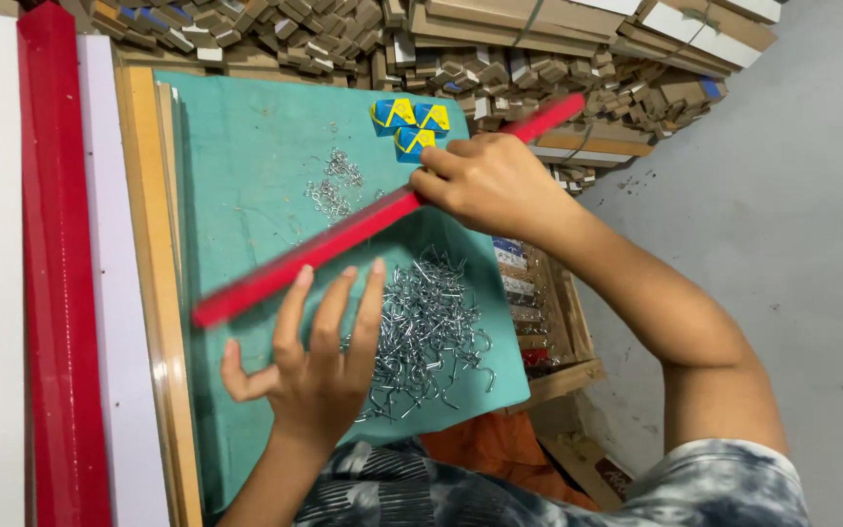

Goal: Assembling display strips by manually inserting metal hooks into pre-drilled holes.

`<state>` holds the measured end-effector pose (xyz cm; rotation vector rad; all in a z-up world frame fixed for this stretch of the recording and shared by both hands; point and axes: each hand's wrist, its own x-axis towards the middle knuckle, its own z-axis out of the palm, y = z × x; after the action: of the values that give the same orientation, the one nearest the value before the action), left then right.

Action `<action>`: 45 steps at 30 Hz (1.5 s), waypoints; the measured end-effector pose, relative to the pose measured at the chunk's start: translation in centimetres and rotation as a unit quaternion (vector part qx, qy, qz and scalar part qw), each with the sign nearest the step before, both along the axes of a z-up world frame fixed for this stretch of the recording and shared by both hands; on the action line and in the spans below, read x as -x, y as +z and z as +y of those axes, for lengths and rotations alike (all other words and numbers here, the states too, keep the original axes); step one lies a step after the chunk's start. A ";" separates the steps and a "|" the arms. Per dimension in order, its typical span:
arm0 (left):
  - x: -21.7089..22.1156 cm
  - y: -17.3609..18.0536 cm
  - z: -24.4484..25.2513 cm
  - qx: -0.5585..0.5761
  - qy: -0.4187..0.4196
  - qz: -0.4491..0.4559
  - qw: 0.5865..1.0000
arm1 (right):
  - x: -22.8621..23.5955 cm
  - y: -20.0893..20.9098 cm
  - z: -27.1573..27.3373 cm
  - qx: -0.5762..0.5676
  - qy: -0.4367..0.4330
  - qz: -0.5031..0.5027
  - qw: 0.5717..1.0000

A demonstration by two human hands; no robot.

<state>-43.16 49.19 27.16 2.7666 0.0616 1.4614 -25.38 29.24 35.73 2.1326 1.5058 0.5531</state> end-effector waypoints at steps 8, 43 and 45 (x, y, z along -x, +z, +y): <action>1.1 -0.7 0.3 0.066 -0.117 0.011 0.991 | -4.5 -2.5 4.1 -0.160 -0.225 0.394 0.876; 4.0 -10.0 1.6 0.200 -0.157 0.377 0.890 | -14.9 -23.6 5.9 -0.505 -0.276 0.285 0.766; 4.4 -9.9 1.4 0.135 -0.120 0.352 0.918 | -14.8 -22.8 6.2 -0.496 -0.291 0.307 0.758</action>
<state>-47.61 50.59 17.28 2.7712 -0.0644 0.3242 -10.53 35.46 12.92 3.7032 0.6470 0.4728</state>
